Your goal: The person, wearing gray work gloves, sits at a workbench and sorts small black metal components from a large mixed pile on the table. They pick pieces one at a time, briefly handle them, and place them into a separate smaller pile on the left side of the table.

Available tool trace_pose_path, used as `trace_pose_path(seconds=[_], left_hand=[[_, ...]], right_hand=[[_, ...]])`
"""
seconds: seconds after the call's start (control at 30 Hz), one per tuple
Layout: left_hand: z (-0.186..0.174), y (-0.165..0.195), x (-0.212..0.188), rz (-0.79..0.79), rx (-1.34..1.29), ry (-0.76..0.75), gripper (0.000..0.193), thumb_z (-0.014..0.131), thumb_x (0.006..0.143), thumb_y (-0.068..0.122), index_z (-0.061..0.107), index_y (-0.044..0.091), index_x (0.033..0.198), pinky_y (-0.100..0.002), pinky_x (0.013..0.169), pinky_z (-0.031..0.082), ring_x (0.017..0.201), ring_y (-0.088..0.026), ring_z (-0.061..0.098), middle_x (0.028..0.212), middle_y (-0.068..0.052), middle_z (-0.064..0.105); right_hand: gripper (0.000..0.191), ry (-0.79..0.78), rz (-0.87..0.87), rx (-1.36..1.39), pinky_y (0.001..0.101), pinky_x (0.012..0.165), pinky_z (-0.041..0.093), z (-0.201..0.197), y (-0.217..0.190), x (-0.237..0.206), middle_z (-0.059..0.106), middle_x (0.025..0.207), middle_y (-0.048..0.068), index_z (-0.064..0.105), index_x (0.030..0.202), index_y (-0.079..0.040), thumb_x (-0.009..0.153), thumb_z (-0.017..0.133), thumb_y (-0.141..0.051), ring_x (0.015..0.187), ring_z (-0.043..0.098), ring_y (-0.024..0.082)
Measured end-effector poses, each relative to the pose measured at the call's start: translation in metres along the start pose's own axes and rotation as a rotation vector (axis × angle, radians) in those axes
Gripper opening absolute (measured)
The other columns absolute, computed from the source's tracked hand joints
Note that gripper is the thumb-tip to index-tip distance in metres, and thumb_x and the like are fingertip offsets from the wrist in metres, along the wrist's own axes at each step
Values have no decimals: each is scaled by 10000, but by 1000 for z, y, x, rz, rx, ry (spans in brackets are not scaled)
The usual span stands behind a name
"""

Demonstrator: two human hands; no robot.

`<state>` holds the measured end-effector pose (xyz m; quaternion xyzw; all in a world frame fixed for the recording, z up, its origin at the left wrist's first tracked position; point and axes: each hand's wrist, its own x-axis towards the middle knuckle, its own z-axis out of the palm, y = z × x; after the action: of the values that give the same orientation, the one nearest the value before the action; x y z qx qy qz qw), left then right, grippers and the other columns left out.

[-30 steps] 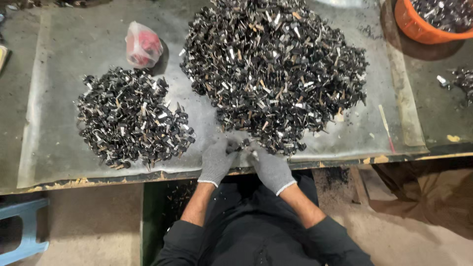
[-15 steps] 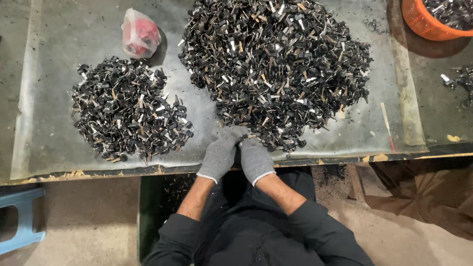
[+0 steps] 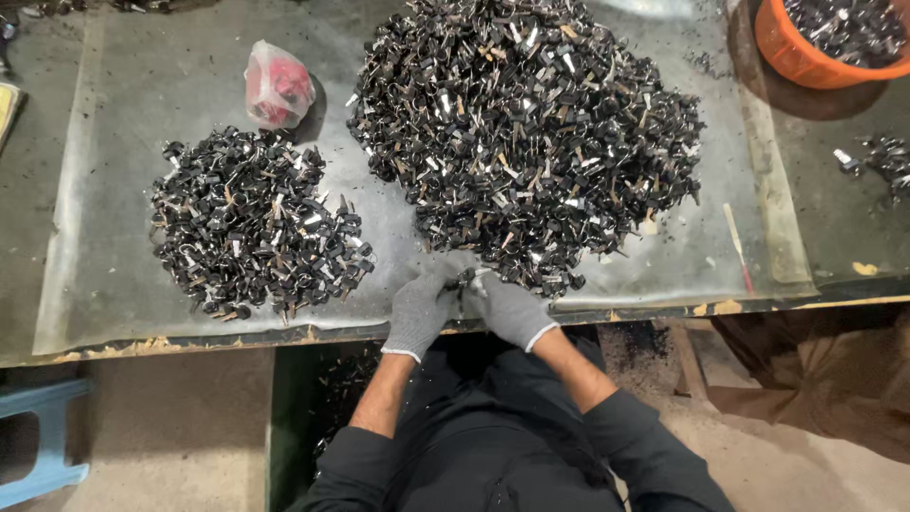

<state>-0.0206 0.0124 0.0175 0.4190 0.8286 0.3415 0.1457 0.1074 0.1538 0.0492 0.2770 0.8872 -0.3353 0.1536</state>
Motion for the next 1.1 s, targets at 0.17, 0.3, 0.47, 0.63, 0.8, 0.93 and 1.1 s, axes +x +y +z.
trace_pose_path(seconds=[0.17,0.3,0.47,0.63,0.8,0.93,1.1], left_hand=[[5,-5,3,86,156,-47,191,703,838,139,727,95,1022,-511,765,547,854,-387,697,904,-161,717],[5,-7,1,184,90,-13,189,654,850,90,717,81,1028,-489,760,561,871,-368,707,936,-153,721],[5,-4,0,207,72,28,174,628,859,92,725,85,1005,-487,789,562,893,-365,710,928,-147,726],[6,-5,0,143,82,55,179,673,847,142,740,73,998,-513,769,541,872,-398,686,929,-177,714],[4,0,-3,77,66,43,200,687,840,144,708,70,1025,-516,779,537,897,-398,687,944,-167,721],[1,5,-5,-7,-34,85,370,658,804,73,676,56,1173,-524,770,531,909,-416,678,970,-186,714],[4,-3,-5,156,9,68,310,588,809,6,707,93,1083,-490,816,558,930,-378,698,1010,-145,716]], right_hand=[[226,206,-59,-84,556,757,558,24,-13,5,703,1064,217,558,1145,-34,1013,498,-207,914,716,433],[208,152,-43,-127,556,795,556,28,-10,13,719,1059,215,577,1151,-39,1017,488,-172,941,726,422],[209,134,-55,-73,553,821,555,20,-6,14,714,1050,242,629,1093,-49,981,521,-188,960,709,431],[291,114,32,-68,558,837,538,19,-7,5,710,1036,252,579,1153,-18,1002,529,-262,962,701,443],[200,280,-264,-191,523,781,578,18,-20,2,697,1153,227,628,1090,-88,976,493,-181,981,717,396],[301,149,18,-226,466,723,600,11,-26,-10,721,1127,160,544,1237,-64,1054,478,-294,947,744,345],[177,442,-244,-205,465,648,604,28,-26,-11,694,1168,221,637,1042,-36,925,584,-158,857,728,374]])
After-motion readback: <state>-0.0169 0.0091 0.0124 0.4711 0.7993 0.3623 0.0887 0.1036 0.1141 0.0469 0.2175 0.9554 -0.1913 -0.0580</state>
